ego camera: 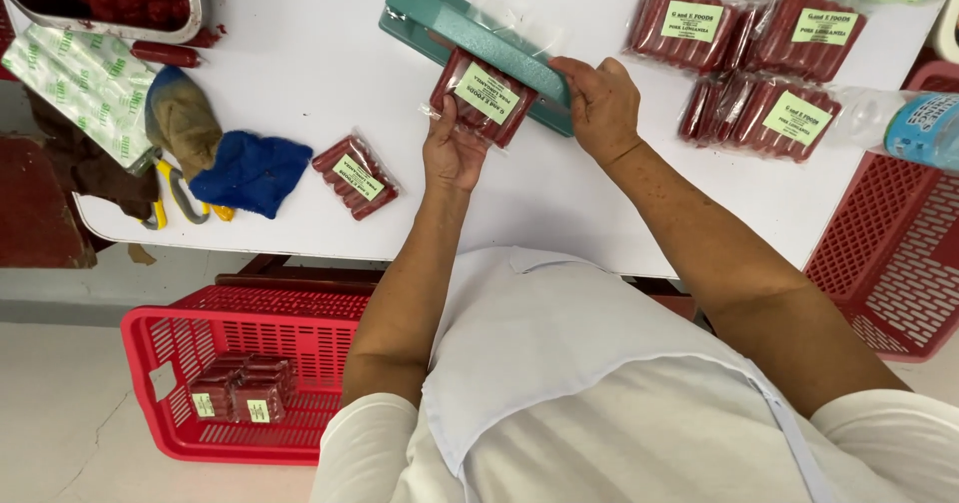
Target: The person places vacuum-sealed packages of red meat into a red basket, then uses a heat sealer to seal additional packages of meat on a white table. The person repeatedly picks up packages, seals them, and places them into the basket.
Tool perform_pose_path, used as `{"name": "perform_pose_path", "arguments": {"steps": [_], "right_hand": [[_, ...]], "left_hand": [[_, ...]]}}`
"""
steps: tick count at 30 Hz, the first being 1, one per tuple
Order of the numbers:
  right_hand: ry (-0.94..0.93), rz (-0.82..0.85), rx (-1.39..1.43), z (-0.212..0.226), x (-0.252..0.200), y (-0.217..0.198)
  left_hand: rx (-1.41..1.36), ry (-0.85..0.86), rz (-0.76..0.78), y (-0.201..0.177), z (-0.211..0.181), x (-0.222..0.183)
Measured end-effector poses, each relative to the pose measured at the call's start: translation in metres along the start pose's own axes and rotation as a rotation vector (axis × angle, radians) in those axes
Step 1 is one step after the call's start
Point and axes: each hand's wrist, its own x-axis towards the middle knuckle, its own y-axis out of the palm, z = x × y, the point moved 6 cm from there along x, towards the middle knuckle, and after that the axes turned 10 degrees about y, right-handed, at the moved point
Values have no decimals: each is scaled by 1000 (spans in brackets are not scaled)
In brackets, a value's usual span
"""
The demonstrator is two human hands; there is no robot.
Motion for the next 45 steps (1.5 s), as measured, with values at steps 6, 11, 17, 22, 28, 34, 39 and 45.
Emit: {"name": "perform_pose_path", "arguments": {"steps": [6, 11, 17, 22, 28, 34, 39, 45], "right_hand": [[-42, -30, 6, 2, 0, -1], [-75, -40, 25, 5, 0, -2], [-93, -45, 19, 6, 1, -2], [-127, -49, -3, 4, 0, -1], [-106, -63, 10, 1, 2, 0], [-79, 38, -110, 33, 15, -25], [-307, 2, -175, 111, 4, -91], [-48, 459, 499, 167, -63, -40]], "left_hand": [[-9, 10, 25, 2, -1, 0], [-19, 7, 39, -2, 1, 2], [-18, 5, 39, 0, 1, 2], [-5, 0, 15, -1, 0, 3], [69, -10, 80, -2, 3, 8], [52, 43, 24, -4, 3, 14], [105, 54, 240, 4, -20, -43], [26, 97, 206, -2, -44, -114]]}}
